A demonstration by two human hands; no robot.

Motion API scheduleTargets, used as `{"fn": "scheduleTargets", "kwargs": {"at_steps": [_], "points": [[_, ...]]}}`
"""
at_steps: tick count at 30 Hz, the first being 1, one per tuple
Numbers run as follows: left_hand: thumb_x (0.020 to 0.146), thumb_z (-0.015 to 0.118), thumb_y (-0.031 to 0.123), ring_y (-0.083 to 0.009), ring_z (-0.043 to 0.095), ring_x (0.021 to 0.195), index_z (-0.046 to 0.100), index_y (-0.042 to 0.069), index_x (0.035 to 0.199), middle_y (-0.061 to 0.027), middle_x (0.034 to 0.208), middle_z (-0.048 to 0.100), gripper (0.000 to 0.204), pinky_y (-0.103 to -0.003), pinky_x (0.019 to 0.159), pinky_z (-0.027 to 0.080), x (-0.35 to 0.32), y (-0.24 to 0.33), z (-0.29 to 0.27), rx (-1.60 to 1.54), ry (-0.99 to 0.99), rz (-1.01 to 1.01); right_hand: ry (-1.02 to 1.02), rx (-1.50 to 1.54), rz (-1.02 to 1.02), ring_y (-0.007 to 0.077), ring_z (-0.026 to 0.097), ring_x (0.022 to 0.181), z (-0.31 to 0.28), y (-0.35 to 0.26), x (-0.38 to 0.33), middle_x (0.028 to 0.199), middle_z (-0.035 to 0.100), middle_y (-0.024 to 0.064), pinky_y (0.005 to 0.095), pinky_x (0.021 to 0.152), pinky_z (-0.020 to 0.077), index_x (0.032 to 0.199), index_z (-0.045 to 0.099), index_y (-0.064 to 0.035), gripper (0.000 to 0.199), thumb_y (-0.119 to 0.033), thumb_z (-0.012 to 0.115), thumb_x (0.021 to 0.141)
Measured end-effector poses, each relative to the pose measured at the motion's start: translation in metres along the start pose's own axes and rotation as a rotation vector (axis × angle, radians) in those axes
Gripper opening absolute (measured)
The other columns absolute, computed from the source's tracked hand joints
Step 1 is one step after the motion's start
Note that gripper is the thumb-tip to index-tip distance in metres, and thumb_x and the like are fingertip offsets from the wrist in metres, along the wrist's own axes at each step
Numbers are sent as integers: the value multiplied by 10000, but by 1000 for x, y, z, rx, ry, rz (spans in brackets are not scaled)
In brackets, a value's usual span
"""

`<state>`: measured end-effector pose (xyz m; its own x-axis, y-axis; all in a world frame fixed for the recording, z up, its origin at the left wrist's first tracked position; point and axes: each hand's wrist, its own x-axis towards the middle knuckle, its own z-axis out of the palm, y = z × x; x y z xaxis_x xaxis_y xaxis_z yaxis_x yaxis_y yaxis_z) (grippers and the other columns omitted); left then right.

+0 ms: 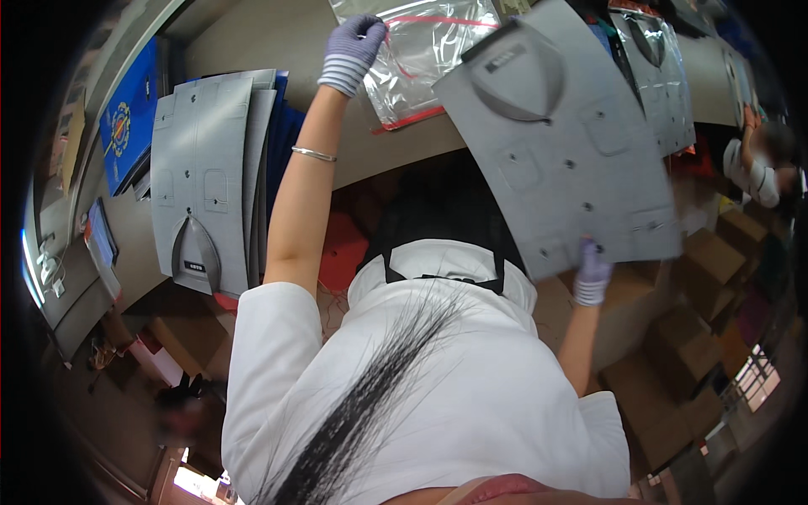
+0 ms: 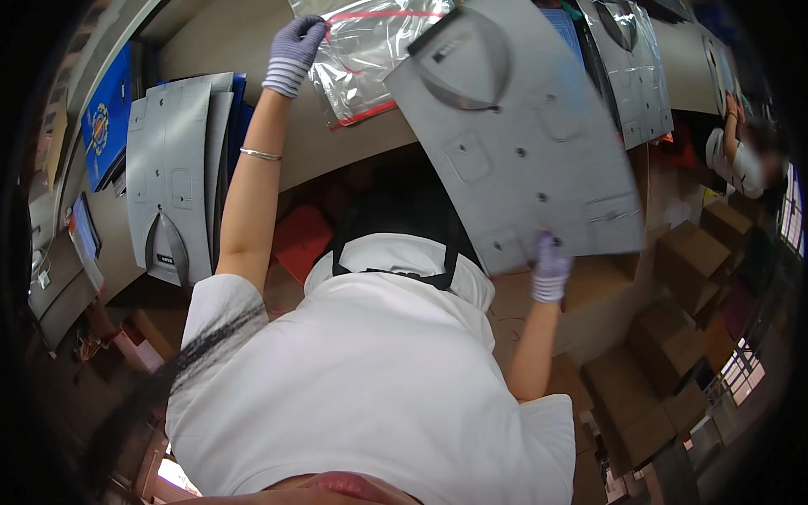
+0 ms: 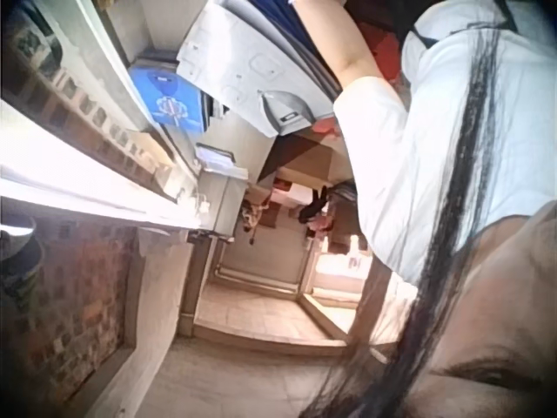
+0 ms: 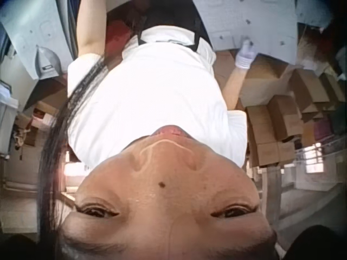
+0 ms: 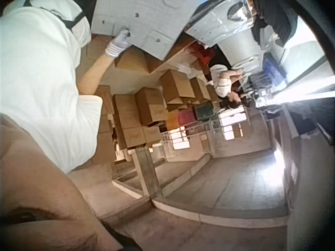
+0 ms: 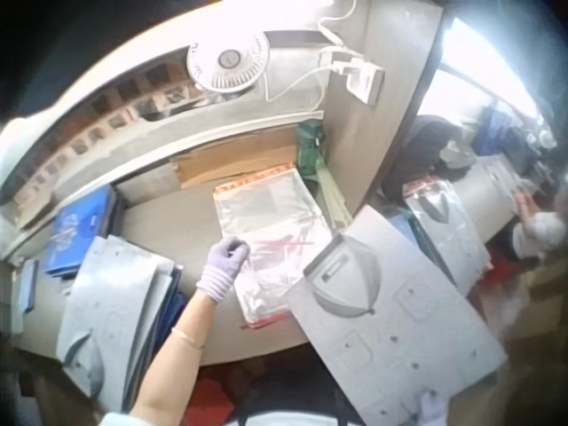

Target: Packaging folded shirts into plastic bags at a manufacturing facility.

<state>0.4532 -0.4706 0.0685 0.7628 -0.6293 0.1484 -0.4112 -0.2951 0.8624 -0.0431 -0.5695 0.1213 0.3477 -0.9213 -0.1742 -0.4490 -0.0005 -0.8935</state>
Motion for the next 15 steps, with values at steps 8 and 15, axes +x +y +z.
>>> {"fn": "scheduleTargets", "kwargs": {"at_steps": [8, 15], "points": [[760, 585, 236, -227, 594, 723, 630, 35, 832, -111, 776, 618, 217, -309, 684, 464, -23, -1, 16, -37, -1, 45, -337, 221, 348, 204, 518, 922, -73, -31, 6, 1029, 547, 88, 306, 823, 411, 1096, 496, 22, 454, -140, 629, 694], [649, 677, 387, -289, 502, 899, 583, 86, 851, -100, 908, 546, 374, -394, 825, 375, -54, 27, 38, 417, -102, 326, -379, 270, 309, 188, 502, 941, 20, -18, 24, 1015, 545, 66, 290, 817, 407, 1121, 483, -5, 496, -145, 659, 679]]}}
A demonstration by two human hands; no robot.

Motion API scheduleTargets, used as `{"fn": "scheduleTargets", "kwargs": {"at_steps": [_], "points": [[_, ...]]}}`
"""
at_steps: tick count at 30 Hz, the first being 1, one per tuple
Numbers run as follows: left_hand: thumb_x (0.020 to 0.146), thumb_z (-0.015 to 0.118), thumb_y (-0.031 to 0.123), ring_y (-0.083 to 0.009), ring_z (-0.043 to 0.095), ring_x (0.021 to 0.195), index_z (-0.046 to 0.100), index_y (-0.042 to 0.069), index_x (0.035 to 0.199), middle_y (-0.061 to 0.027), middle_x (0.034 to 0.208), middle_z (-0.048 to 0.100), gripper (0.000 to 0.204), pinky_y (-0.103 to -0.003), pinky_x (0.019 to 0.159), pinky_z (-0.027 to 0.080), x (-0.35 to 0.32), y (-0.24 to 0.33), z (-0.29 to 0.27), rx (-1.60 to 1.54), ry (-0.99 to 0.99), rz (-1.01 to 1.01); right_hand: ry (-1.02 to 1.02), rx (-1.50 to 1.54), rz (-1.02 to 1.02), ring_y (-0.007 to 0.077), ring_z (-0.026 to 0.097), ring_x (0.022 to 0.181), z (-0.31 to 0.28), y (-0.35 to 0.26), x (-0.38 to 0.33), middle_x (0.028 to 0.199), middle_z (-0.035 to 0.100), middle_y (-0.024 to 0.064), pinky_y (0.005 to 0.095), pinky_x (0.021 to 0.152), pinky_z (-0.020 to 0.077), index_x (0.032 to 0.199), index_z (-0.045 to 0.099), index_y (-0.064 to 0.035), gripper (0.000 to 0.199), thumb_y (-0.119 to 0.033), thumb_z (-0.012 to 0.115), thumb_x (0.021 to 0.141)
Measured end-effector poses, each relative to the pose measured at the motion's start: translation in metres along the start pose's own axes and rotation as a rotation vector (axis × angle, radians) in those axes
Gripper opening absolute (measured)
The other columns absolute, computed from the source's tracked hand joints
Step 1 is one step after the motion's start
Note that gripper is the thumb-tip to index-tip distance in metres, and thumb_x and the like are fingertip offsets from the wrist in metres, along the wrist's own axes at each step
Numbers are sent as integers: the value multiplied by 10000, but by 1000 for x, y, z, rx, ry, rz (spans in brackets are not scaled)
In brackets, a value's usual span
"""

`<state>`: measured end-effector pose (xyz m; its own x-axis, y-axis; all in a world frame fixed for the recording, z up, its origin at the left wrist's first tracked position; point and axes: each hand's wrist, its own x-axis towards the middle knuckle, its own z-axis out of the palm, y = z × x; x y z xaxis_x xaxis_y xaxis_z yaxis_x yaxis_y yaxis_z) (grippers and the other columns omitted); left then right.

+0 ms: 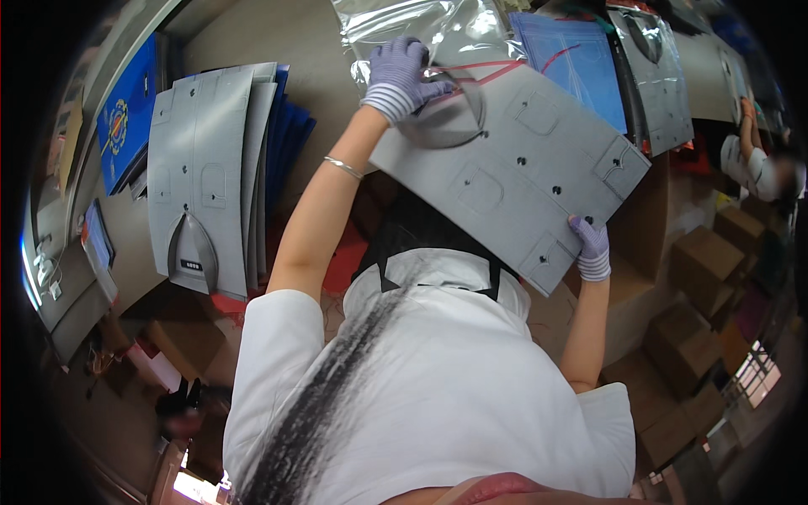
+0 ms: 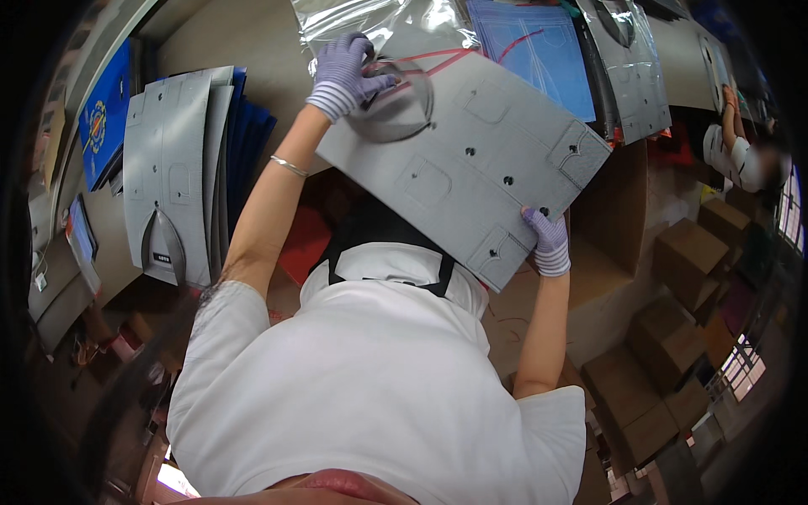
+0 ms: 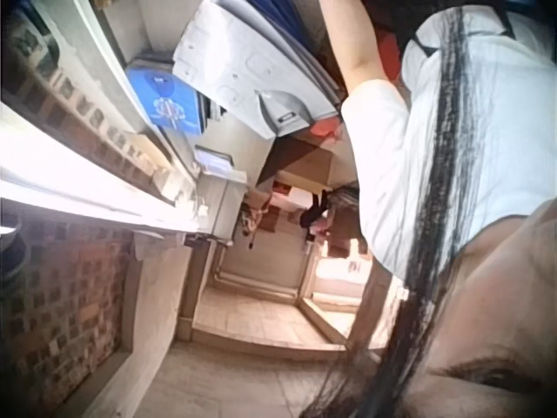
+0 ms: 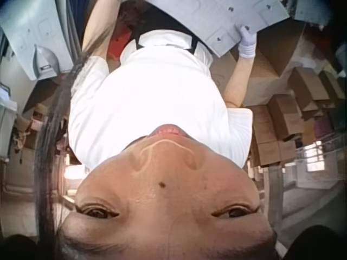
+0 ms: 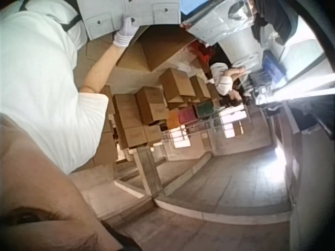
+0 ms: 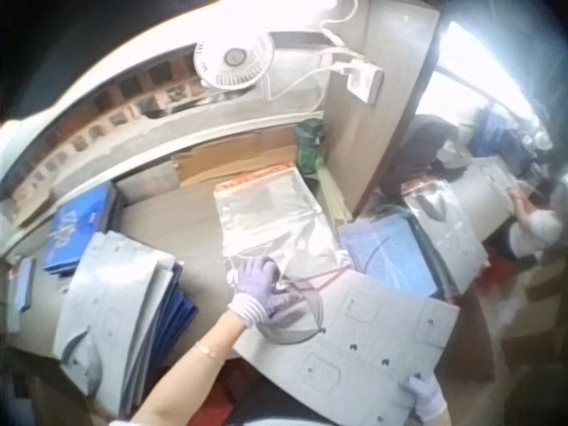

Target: Packaging folded shirts into plastic bags at a manufacturing facility.

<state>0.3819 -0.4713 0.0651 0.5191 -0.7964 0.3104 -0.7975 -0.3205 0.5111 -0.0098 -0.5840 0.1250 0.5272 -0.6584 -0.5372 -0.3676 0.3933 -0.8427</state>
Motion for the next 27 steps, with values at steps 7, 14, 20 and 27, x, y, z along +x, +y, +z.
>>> {"fn": "scheduleTargets", "kwargs": {"at_steps": [7, 14, 20, 27], "points": [[642, 687, 215, -281, 518, 815, 552, 74, 784, -92, 819, 544, 242, -379, 731, 413, -49, -26, -5, 150, 132, -290, 152, 49, -101, 205, 503, 939, -19, 39, 8, 1023, 531, 83, 330, 842, 409, 1146, 453, 4, 549, -182, 677, 681], [695, 621, 71, -301, 551, 773, 594, 41, 831, -115, 809, 590, 142, -365, 705, 445, -75, -30, -8, -115, 308, -240, 181, 284, 17, 154, 491, 817, -12, 60, -2, 927, 524, 44, 272, 757, 412, 1094, 476, -7, 525, -198, 709, 663], [701, 612, 33, -297, 557, 759, 591, 33, 821, -128, 801, 583, 121, -358, 698, 452, -83, -25, -8, -201, 399, -376, 177, 402, -4, 242, 483, 989, 25, 44, -18, 1099, 492, 104, 357, 870, 398, 1240, 365, 6, 691, -189, 706, 671], [698, 625, 28, -273, 556, 728, 577, 20, 806, -120, 786, 576, 118, -334, 661, 457, -95, 8, -12, -267, 218, -135, 240, 416, 29, 195, 494, 937, 63, 40, -21, 1035, 516, 73, 334, 837, 411, 1100, 479, -12, 471, -184, 678, 709]]}}
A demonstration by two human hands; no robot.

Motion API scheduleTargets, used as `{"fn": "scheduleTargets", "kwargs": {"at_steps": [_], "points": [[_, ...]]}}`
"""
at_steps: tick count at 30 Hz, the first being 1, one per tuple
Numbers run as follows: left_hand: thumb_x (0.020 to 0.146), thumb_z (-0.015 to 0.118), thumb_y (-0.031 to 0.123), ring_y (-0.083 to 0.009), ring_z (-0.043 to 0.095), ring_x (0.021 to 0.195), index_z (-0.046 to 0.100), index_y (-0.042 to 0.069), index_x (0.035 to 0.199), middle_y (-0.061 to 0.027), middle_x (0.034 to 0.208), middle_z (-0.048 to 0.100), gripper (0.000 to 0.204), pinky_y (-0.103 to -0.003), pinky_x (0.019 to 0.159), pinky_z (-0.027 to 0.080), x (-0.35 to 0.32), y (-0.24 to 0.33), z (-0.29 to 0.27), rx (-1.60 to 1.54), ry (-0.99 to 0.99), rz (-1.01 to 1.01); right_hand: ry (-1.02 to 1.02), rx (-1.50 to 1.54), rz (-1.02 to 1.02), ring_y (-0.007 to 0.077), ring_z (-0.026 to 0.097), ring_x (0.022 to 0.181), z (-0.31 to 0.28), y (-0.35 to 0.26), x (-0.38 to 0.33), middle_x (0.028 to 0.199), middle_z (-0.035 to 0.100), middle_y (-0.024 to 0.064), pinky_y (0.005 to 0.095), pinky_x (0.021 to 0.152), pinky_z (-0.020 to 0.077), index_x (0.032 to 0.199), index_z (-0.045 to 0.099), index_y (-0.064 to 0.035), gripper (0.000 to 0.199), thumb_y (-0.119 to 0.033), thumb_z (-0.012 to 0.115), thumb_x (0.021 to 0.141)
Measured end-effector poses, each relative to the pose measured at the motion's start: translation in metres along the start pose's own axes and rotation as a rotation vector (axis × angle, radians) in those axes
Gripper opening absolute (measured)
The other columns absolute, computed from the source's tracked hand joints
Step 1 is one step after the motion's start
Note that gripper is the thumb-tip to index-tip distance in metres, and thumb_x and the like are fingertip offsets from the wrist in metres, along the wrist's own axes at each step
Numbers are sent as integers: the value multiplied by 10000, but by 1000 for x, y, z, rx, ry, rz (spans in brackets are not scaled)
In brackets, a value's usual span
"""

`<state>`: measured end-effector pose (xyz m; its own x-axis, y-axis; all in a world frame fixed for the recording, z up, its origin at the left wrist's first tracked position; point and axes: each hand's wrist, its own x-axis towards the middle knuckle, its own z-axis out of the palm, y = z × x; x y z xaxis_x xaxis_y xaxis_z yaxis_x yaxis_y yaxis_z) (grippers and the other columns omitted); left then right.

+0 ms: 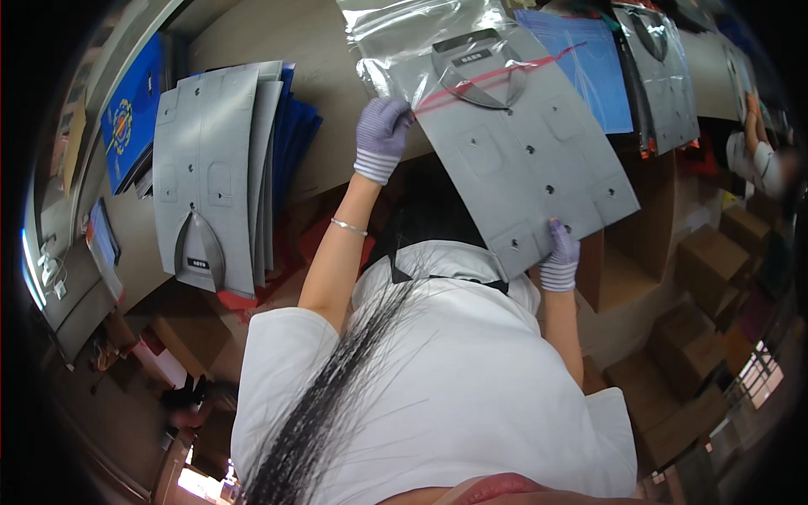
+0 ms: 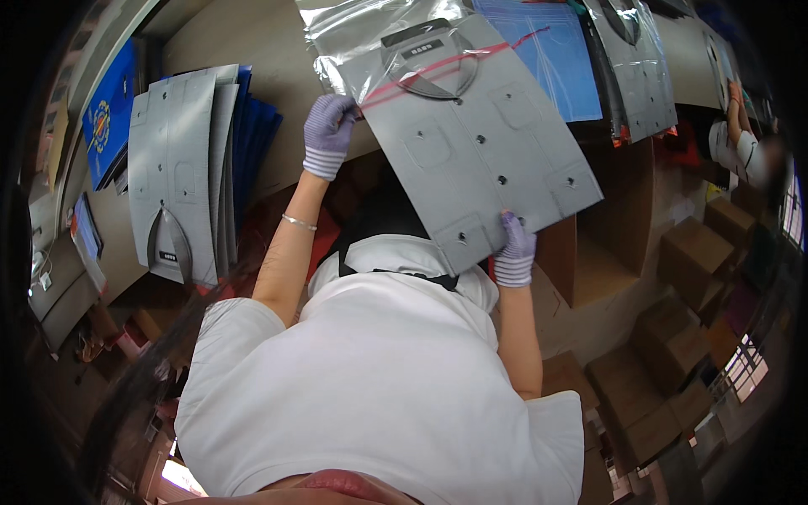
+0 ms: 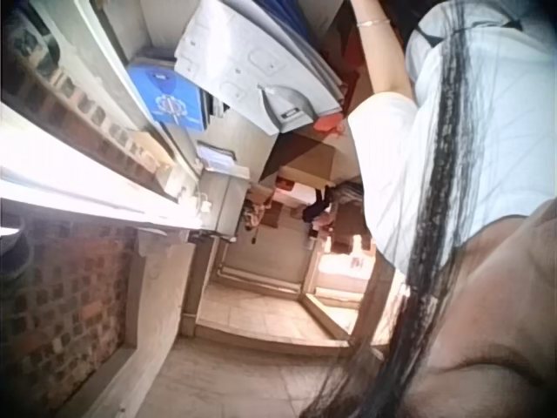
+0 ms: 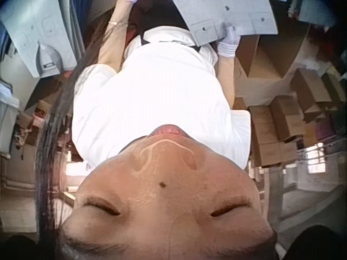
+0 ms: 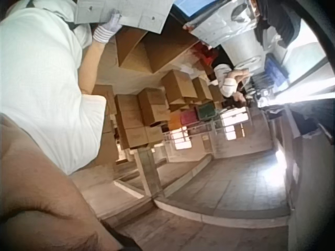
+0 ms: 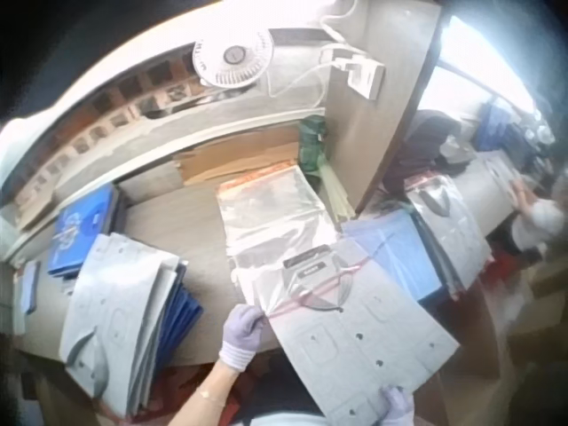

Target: Packaging folded shirts into plastic bags at a manufacturing facility.

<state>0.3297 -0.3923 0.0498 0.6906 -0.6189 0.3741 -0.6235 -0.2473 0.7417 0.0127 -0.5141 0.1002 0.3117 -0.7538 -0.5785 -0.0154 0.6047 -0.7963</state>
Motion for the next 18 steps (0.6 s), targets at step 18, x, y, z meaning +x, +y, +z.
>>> {"fn": "scheduleTargets", "kwargs": {"at_steps": [18], "points": [[681, 739, 192, -74, 485, 499, 638, -2, 745, -14, 597, 572, 228, -216, 456, 401, 41, -111, 53, -199, -78, -992, -143, -1419, -841, 323, 575, 902, 152, -67, 301, 940, 617, 157, 367, 774, 448, 1031, 597, -89, 310, -279, 510, 801]]}}
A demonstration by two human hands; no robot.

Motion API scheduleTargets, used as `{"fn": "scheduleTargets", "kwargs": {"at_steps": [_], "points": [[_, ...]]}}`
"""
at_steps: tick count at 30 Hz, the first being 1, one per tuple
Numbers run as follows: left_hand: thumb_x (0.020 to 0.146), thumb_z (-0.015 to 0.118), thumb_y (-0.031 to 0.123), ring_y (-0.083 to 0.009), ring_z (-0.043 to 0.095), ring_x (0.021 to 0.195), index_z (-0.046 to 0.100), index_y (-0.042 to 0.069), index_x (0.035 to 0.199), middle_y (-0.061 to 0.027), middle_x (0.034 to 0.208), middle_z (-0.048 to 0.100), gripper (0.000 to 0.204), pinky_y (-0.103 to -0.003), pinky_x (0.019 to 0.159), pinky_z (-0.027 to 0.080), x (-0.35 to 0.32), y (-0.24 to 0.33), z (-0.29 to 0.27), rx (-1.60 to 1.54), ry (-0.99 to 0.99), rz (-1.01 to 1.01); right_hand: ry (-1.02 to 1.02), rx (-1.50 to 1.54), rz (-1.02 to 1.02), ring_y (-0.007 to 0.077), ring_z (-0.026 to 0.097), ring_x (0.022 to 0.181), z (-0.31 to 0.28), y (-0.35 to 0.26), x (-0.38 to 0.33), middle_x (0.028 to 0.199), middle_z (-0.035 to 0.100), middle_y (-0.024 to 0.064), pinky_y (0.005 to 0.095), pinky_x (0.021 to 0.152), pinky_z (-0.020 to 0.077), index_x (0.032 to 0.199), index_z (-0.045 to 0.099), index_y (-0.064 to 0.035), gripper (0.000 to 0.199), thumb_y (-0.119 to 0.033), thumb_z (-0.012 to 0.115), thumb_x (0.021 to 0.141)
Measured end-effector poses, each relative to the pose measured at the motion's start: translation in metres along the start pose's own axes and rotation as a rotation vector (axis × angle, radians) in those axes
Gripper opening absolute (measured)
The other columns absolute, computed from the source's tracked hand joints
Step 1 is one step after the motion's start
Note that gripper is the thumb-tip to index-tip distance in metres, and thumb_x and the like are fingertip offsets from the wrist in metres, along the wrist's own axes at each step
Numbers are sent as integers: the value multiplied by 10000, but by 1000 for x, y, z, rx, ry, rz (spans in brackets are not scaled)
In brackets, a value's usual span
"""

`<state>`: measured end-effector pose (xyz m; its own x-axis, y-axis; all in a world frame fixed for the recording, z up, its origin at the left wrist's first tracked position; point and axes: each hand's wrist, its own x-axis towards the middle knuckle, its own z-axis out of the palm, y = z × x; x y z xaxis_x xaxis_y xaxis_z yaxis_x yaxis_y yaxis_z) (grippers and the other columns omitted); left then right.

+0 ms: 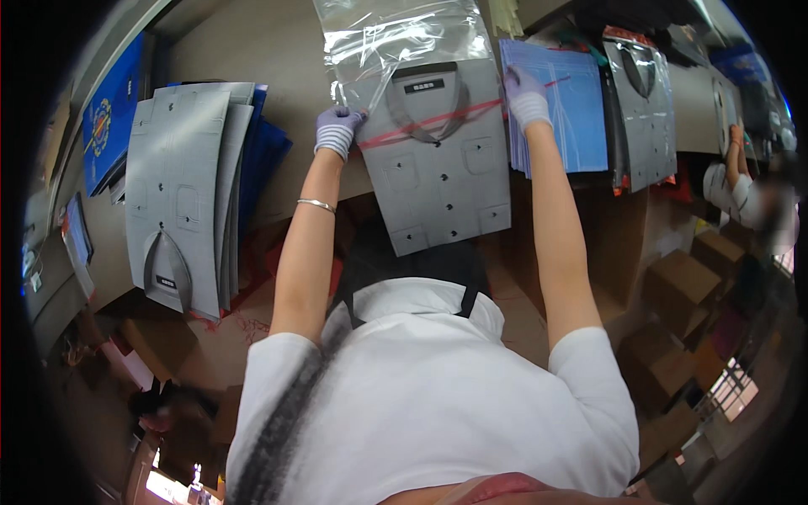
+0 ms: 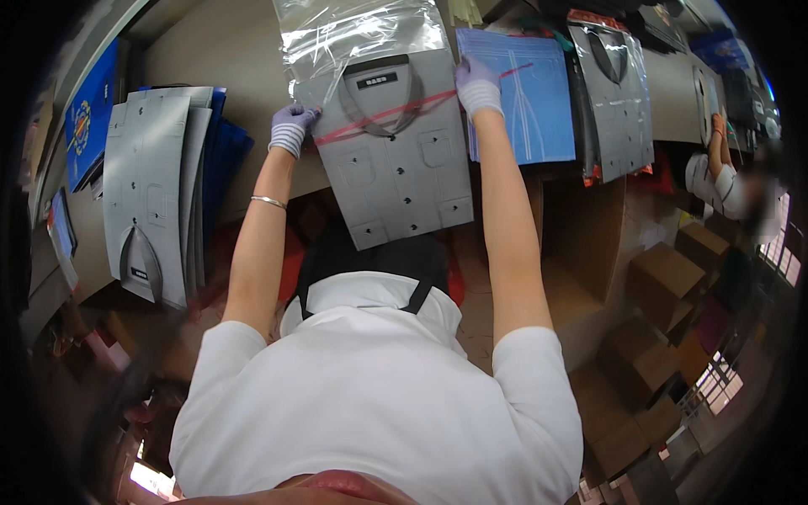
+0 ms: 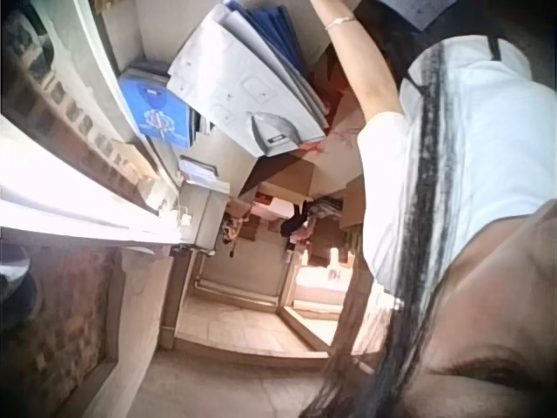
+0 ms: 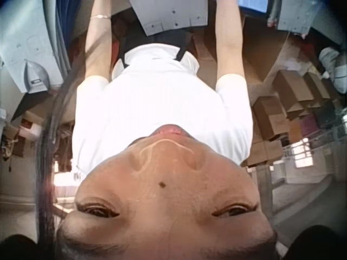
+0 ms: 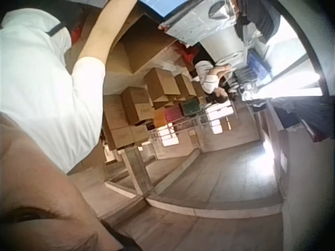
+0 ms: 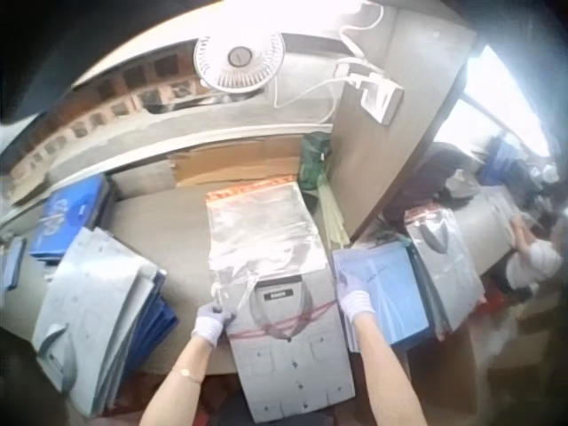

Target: Packaging folded shirts into plastic bags at a manufacturing facility.

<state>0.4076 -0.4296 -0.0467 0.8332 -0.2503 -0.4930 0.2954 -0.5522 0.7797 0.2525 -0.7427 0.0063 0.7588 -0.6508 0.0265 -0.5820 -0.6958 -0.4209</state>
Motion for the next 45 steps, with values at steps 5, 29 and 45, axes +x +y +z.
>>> {"fn": "scheduleTargets", "kwargs": {"at_steps": [5, 29, 45], "points": [[724, 685, 145, -89, 505, 543, 644, -36, 821, -49, 662, 611, 210, -226, 522, 431, -13, -13, -27, -263, 83, 16, -162, 42, 127, 339, 559, 925, 31, -45, 34, 979, 594, 180, 351, 817, 432, 1004, 614, -70, 305, -264, 532, 782], [774, 596, 209, -204, 490, 527, 583, 6, 738, -161, 634, 559, 206, -325, 560, 438, -218, -171, -42, 216, -652, 184, -371, 1142, 668, 160, 588, 733, 21, 77, -392, 879, 606, 99, 283, 630, 508, 1044, 550, -11, 239, -153, 536, 852], [814, 568, 72, -117, 576, 737, 610, -22, 847, -68, 777, 619, 108, -246, 701, 471, -264, -1, -68, -123, -1062, 393, 84, 860, 75, 153, 556, 893, -161, -114, -230, 1003, 589, 71, 287, 808, 435, 1059, 547, 25, 332, -208, 589, 825]]}}
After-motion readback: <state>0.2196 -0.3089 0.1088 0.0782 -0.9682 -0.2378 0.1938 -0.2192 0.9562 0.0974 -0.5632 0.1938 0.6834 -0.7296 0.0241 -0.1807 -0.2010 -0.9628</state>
